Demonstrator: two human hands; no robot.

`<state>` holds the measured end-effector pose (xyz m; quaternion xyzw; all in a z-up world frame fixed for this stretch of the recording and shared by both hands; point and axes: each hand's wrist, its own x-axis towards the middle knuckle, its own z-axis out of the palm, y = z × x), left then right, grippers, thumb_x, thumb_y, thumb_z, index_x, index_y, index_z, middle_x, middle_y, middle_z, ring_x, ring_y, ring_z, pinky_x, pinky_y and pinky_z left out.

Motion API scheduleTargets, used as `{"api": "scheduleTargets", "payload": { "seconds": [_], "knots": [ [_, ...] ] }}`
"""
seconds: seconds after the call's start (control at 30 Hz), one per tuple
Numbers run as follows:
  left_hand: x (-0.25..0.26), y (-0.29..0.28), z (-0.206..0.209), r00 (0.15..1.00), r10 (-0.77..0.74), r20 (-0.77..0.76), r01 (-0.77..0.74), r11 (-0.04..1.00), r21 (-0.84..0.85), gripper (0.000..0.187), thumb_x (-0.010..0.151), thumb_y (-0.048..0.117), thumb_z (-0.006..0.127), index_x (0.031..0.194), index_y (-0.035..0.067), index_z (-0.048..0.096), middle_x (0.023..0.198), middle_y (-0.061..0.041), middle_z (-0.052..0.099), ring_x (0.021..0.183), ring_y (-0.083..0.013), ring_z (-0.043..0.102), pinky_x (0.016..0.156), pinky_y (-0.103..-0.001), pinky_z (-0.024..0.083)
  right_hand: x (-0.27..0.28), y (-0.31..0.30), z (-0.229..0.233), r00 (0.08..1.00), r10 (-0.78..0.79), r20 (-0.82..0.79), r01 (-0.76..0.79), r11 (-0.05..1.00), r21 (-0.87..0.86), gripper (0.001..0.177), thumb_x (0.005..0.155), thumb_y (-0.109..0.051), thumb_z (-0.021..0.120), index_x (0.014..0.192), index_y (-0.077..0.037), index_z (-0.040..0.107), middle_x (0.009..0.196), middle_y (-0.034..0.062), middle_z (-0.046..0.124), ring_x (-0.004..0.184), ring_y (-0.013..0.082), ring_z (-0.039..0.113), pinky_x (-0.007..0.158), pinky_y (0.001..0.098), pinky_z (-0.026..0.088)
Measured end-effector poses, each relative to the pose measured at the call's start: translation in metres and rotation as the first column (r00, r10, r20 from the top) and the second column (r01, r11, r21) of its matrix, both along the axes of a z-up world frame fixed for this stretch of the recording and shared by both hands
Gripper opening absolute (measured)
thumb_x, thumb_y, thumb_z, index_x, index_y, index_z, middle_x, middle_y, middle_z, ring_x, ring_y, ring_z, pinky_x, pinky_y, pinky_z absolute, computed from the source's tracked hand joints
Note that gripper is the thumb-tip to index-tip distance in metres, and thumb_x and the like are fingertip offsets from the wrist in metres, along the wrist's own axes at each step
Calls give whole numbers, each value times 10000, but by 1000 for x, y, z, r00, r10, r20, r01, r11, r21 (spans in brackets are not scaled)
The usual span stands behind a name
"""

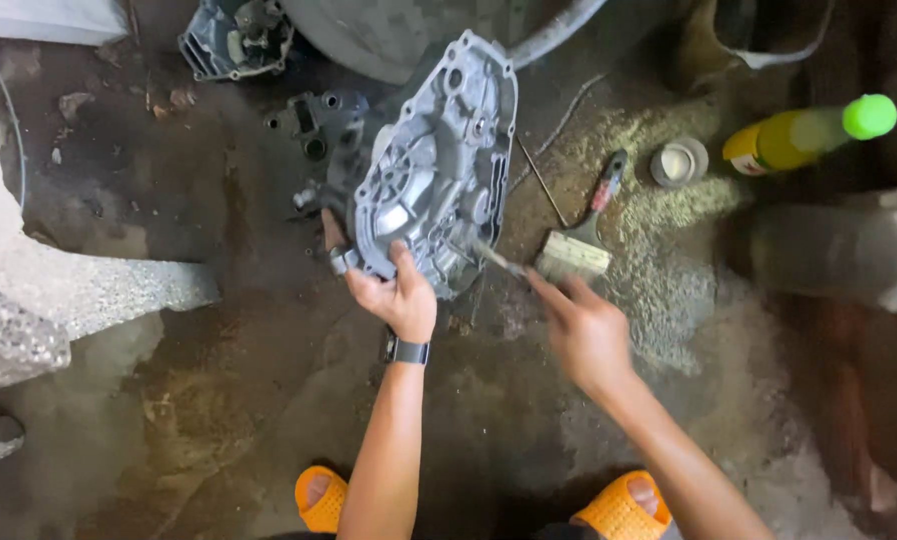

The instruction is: Cleaning motorcycle engine parts with a brush and water.

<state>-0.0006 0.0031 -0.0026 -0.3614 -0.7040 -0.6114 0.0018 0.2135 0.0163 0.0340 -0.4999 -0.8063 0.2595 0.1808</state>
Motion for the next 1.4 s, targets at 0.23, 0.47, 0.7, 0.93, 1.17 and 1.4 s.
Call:
{"api": "scheduleTargets", "payload": {
  "seconds": [0.23,0.47,0.7,0.93,1.17,1.4],
  "knots": [
    [2,2,2,980,-17,-197,15,1000,-14,583,1052,128,610,1544,-81,379,1606,-258,441,1527,-414,444,1259,-470,319,-2,-18,-47,995,20,96,-15,999,-52,616,810,71,585,1374,-159,673,907,165,716,615,312,697,598,433,601],
    [2,3,6,984,-55,-170,56,998,-1,581,1079,196,576,1542,-90,373,1590,-271,441,1507,-428,449,1288,-516,334,-12,-38,-53,997,-69,-21,66,991,-114,515,921,68,560,1400,-100,650,897,185,726,593,270,688,561,366,564],
    [10,-1,9,981,-65,-185,59,998,-35,587,1050,181,590,1530,-93,393,1575,-274,453,1487,-444,453,1270,-520,345,-23,-27,-60,909,-301,-289,77,802,-592,347,942,-29,700,1281,-97,735,763,206,736,614,313,690,603,398,570],
    [7,5,10,972,-101,-210,99,995,-23,577,1056,133,555,1553,-90,366,1596,-272,432,1510,-437,439,1249,-493,331,-22,-10,-40,984,-128,-124,130,992,8,422,893,61,621,1258,-115,740,883,162,747,653,297,718,635,414,588],
    [5,5,8,973,-74,-220,77,997,5,584,1057,134,578,1553,-80,357,1603,-265,429,1497,-415,439,1255,-482,327,-16,-11,-33,999,-22,-49,22,1000,13,577,800,73,608,1337,-111,709,822,196,712,605,324,684,563,454,588],
    [6,7,7,977,-103,-189,103,995,-9,587,1090,195,537,1568,-85,343,1610,-268,420,1524,-430,432,1259,-490,324,-5,1,-45,996,-67,59,64,997,49,513,873,65,631,1323,-165,719,802,173,703,591,294,669,532,436,573]
  ]
}}
